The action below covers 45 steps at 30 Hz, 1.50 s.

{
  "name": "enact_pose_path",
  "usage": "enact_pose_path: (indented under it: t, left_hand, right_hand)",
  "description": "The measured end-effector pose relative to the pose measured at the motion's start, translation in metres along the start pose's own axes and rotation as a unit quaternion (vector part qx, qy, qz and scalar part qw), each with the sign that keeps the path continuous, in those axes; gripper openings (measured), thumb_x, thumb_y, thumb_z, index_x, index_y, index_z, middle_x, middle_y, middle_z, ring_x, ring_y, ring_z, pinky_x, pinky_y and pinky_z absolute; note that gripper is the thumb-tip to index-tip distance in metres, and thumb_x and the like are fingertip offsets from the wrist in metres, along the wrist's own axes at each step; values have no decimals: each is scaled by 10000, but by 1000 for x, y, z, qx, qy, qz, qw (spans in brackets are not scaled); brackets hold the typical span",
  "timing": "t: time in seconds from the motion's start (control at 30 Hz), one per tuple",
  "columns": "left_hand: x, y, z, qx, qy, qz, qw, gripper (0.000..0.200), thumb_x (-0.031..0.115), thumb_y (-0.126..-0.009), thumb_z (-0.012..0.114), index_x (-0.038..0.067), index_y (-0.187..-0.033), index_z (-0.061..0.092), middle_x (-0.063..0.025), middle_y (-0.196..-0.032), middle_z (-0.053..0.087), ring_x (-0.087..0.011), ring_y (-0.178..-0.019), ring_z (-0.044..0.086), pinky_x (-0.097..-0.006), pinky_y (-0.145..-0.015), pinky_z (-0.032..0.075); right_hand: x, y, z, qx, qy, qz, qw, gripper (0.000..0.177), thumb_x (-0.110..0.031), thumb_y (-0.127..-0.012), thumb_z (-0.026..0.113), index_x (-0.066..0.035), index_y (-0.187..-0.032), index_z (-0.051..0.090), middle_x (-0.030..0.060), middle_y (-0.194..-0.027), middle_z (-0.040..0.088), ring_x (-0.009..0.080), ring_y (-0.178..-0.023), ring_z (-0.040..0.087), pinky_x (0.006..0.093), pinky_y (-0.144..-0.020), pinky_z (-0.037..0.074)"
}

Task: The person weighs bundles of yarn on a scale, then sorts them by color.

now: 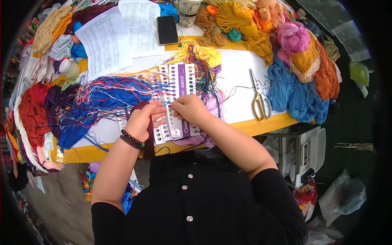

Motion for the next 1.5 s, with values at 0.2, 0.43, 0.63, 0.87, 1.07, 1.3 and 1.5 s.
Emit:
enact_pose_path:
  t: [0.2,0.43,0.63,0.87,1.07,1.3,1.5]
  left_hand:
    - [-17,-28,5,-6,-144,160,977,202,29,-834,619,-20,-1016,547,-69,-804,620,-118,-664,599,-233,-536,457]
    - [-10,-17,14,48,-229,174,957,264,30,-811,650,-22,-1052,559,-75,-786,658,-116,-661,618,-241,-564,475]
    - [2,-8,-1,15,-123,214,969,237,28,-832,663,-15,-1039,557,-86,-863,678,-126,-769,642,-237,-657,498]
    - [-12,-8,20,-65,-183,178,965,409,-11,-868,582,11,-1271,516,-67,-1012,683,-77,-725,587,-207,-617,465]
    - [11,11,-22,45,-89,226,969,220,101,-871,597,47,-1082,625,-13,-896,610,-112,-808,602,-251,-674,494]
    - [93,58,-165,-85,178,421,885,373,50,-965,438,-48,-1325,424,-144,-1191,573,-190,-1062,593,-312,-997,476]
    - [61,51,-128,92,112,242,959,409,170,-924,535,11,-1299,508,-135,-1384,459,-253,-1242,484,-462,-1021,375]
  right_hand:
    - [-3,3,-5,-20,-75,45,996,258,-207,-819,576,20,-767,690,81,-631,663,146,-542,624,287,-550,503]
    - [-15,9,0,-2,80,-51,995,273,-269,-843,598,-19,-777,682,94,-645,653,233,-650,656,343,-631,504]
    - [9,8,2,1,-95,-43,994,226,-226,-878,607,-4,-921,607,94,-743,675,162,-685,648,297,-643,497]
    - [7,12,-4,-61,-386,41,919,96,-104,-924,550,-37,-992,558,40,-752,617,83,-654,553,204,-626,442]
    - [19,6,8,-62,-214,-12,975,202,-163,-890,583,-22,-1028,542,76,-794,666,157,-746,625,270,-712,479]
    - [12,9,8,-38,-36,-24,998,256,-217,-894,555,-21,-1055,522,111,-906,712,230,-848,670,319,-770,492]
    - [-3,22,13,39,43,-81,995,146,-131,-882,599,-22,-974,570,83,-806,656,145,-721,611,288,-684,487]
Point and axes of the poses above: each hand's wrist, its own y-axis away from the middle knuckle, its own z-axis out of the palm, x = y × z, the point moved 2 cm from there along -y, towards the middle knuckle
